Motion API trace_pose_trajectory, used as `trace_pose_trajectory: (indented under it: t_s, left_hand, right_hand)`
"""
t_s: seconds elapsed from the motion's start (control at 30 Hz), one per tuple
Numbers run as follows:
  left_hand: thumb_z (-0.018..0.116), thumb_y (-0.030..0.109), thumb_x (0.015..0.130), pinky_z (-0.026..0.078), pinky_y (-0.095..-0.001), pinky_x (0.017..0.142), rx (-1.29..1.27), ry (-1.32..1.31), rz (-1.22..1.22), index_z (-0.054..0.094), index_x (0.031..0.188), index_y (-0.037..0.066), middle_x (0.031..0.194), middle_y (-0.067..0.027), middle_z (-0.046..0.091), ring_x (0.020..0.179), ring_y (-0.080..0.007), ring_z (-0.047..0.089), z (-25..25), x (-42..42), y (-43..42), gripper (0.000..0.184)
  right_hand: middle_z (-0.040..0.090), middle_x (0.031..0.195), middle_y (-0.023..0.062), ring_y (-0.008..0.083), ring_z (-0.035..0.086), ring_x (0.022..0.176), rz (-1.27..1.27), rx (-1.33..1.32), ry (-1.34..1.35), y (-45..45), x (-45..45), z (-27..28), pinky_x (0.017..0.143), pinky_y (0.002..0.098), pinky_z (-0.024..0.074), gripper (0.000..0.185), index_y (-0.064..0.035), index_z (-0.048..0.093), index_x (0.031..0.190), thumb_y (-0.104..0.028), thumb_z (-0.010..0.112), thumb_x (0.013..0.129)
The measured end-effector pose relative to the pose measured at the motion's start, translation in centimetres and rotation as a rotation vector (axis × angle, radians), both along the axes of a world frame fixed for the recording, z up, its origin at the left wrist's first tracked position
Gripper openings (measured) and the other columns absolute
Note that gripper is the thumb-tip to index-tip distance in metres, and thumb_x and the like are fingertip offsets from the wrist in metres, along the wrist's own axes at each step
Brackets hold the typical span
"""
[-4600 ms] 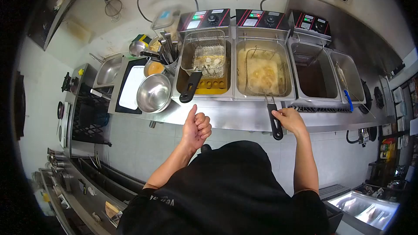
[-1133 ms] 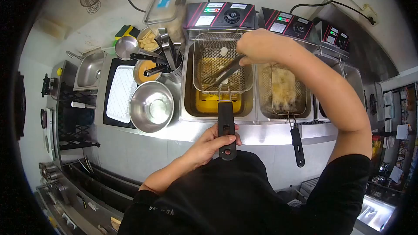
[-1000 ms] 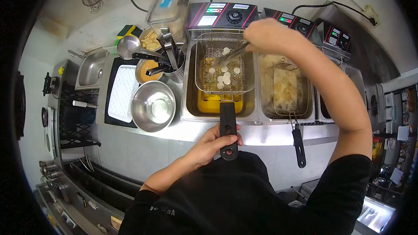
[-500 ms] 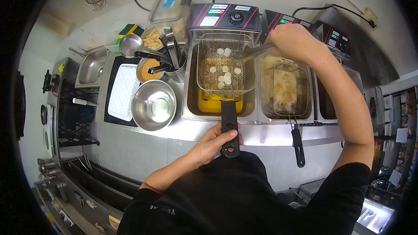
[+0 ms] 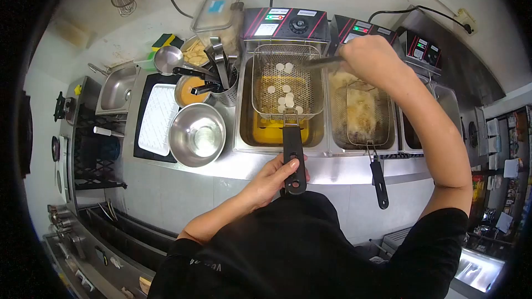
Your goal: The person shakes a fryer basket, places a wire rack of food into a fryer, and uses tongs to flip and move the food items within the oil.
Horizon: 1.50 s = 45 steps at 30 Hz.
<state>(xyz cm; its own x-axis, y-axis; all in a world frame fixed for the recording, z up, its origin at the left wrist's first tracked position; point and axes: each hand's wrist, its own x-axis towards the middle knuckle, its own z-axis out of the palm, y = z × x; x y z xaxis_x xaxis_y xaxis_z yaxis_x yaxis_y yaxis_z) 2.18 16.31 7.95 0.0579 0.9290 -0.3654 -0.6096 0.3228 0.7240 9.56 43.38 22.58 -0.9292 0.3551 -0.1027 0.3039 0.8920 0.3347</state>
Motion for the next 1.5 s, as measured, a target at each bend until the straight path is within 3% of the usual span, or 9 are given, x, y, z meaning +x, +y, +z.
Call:
trace_pose_trajectory:
  t_s: [0.2, 0.47, 0.57, 0.63, 0.93, 1.03, 1.2, 1.43, 1.5]
  left_hand:
    - [0.053, 0.034, 0.095, 0.045, -0.0216, 0.057, 0.010, 0.074, -0.071, 0.050, 0.118, 0.007, 0.081, -0.0002, 0.058, 0.064, -0.0067, 0.055, 1.1, -0.5, -0.8, 0.036]
    - [0.057, 0.029, 0.094, 0.042, -0.0198, 0.055, 0.096, 0.057, -0.025, 0.051, 0.111, 0.005, 0.082, -0.0009, 0.055, 0.060, -0.0055, 0.049, 1.5, -0.8, -3.3, 0.030]
    - [0.055, 0.025, 0.094, 0.042, -0.0199, 0.056, 0.131, 0.075, -0.018, 0.050, 0.113, 0.004, 0.086, -0.0031, 0.058, 0.060, -0.0059, 0.049, 2.3, -0.8, -4.4, 0.029]
    - [0.054, 0.024, 0.095, 0.042, -0.0199, 0.056, 0.139, 0.083, -0.018, 0.049, 0.114, 0.004, 0.088, -0.0042, 0.059, 0.060, -0.0060, 0.049, 2.6, -1.1, -5.1, 0.028]
    - [0.052, 0.020, 0.096, 0.044, -0.0209, 0.058, 0.169, 0.097, -0.005, 0.053, 0.112, 0.008, 0.090, -0.0050, 0.062, 0.061, -0.0072, 0.052, 1.9, -2.8, -9.4, 0.020]
    - [0.052, 0.020, 0.096, 0.045, -0.0210, 0.058, 0.159, 0.084, -0.012, 0.053, 0.111, 0.008, 0.090, -0.0050, 0.061, 0.061, -0.0074, 0.051, 1.9, -3.3, -10.6, 0.019]
    - [0.052, 0.019, 0.096, 0.045, -0.0216, 0.058, 0.149, 0.077, -0.086, 0.054, 0.109, 0.008, 0.090, -0.0047, 0.062, 0.061, -0.0077, 0.051, 1.6, -3.2, -11.1, 0.017]
    - [0.052, 0.019, 0.096, 0.045, -0.0222, 0.058, 0.173, 0.030, -0.264, 0.054, 0.107, 0.008, 0.090, -0.0047, 0.061, 0.061, -0.0083, 0.052, 1.0, -0.7, -10.0, 0.016]
    - [0.058, 0.018, 0.092, 0.045, -0.0231, 0.056, 0.161, 0.098, -0.130, 0.052, 0.106, 0.005, 0.089, -0.0050, 0.061, 0.065, -0.0090, 0.053, -0.8, -1.0, -9.6, 0.020]
  right_hand:
    - [0.064, 0.075, 0.0144, 0.0334, 0.063, 0.076, 0.037, 0.061, 0.195, -0.8, 0.1, 1.3, 0.068, 0.0425, 0.0513, 0.023, -0.0023, 0.064, 0.083, -0.025, 0.067, 0.077]
    - [0.066, 0.078, 0.0147, 0.0319, 0.065, 0.075, 0.074, -0.015, 0.258, -7.2, -5.5, 4.1, 0.068, 0.0405, 0.0523, 0.024, -0.0051, 0.068, 0.085, -0.028, 0.064, 0.081]
    - [0.067, 0.079, 0.0156, 0.0306, 0.066, 0.076, 0.053, -0.082, 0.132, -10.2, -10.3, 1.8, 0.068, 0.0402, 0.0537, 0.024, -0.0032, 0.069, 0.082, -0.026, 0.061, 0.081]
    - [0.068, 0.085, 0.0155, 0.0300, 0.068, 0.081, 0.095, -0.138, 0.119, -11.2, -13.6, -1.0, 0.067, 0.0399, 0.0549, 0.017, -0.0025, 0.070, 0.083, -0.011, 0.056, 0.079]
    - [0.067, 0.100, 0.0161, 0.0309, 0.065, 0.093, -0.042, -0.315, 0.037, -11.5, -22.3, -8.7, 0.077, 0.0406, 0.0525, 0.023, -0.0040, 0.071, 0.095, -0.019, 0.061, 0.080]
    - [0.067, 0.098, 0.0186, 0.0331, 0.064, 0.097, -0.016, -0.389, -0.096, -11.4, -22.5, -7.3, 0.082, 0.0410, 0.0510, 0.032, -0.0018, 0.068, 0.098, -0.028, 0.061, 0.081]
    - [0.058, 0.120, 0.0201, 0.0334, 0.057, 0.110, -0.078, -0.441, -0.023, -11.0, -19.9, -4.2, 0.093, 0.0408, 0.0446, 0.065, -0.0053, 0.048, 0.131, -0.042, 0.066, 0.081]
    - [0.053, 0.128, 0.0189, 0.0316, 0.051, 0.118, -0.275, -0.422, -0.007, -11.0, -10.6, 1.6, 0.098, 0.0394, 0.0425, 0.065, -0.0064, 0.045, 0.134, -0.039, 0.065, 0.082]
    - [0.053, 0.128, 0.0195, 0.0316, 0.052, 0.118, -0.267, -0.401, 0.047, -10.7, -7.9, 2.3, 0.099, 0.0394, 0.0415, 0.064, -0.0054, 0.044, 0.134, -0.039, 0.064, 0.083]
